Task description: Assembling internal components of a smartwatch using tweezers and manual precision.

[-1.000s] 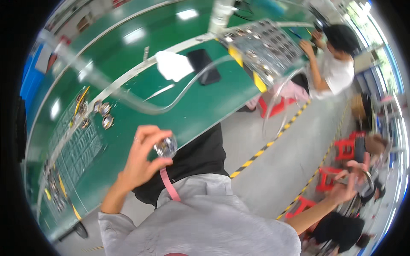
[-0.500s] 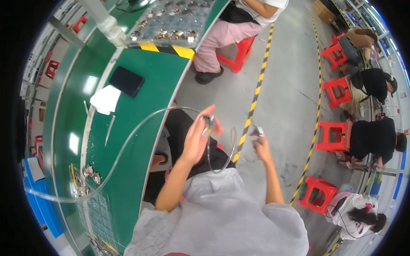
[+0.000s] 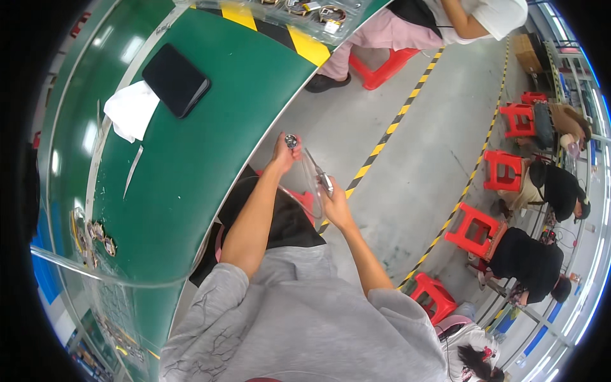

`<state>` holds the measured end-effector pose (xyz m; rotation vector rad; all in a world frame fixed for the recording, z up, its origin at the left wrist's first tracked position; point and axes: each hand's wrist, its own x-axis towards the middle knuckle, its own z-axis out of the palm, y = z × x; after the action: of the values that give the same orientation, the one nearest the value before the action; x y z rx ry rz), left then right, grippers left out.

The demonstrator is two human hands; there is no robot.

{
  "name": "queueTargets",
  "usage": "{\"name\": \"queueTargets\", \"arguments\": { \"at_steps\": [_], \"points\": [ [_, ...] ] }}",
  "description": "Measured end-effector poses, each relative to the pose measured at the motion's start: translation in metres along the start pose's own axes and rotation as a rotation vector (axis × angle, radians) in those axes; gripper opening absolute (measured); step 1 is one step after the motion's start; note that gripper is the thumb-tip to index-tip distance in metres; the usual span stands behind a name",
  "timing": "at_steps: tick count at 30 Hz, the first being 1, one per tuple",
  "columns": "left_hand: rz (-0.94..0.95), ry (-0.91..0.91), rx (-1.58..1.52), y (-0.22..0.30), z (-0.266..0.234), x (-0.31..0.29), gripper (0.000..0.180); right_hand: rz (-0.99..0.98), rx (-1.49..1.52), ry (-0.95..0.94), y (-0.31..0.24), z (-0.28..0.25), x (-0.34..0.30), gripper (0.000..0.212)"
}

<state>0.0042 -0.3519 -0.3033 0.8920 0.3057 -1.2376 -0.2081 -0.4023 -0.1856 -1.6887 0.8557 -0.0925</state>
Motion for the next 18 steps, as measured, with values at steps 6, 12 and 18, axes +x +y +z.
{"name": "queueTargets", "arguments": {
  "at_steps": [6,12,18],
  "points": [
    [0.164,0.203,-0.066,0.007,-0.044,0.007,0.052,-0.061,-0.165,-0.036,-0.045,0.050,0.037,0.020],
    [0.072,0.193,-0.094,0.023,-0.038,-0.013,0.051,0.019,-0.278,-0.088,-0.049,0.068,0.050,0.025],
    [-0.014,0.093,-0.217,0.035,-0.062,-0.018,0.050,-0.028,-0.298,-0.099,-0.070,0.091,0.053,0.029]
  ]
}}
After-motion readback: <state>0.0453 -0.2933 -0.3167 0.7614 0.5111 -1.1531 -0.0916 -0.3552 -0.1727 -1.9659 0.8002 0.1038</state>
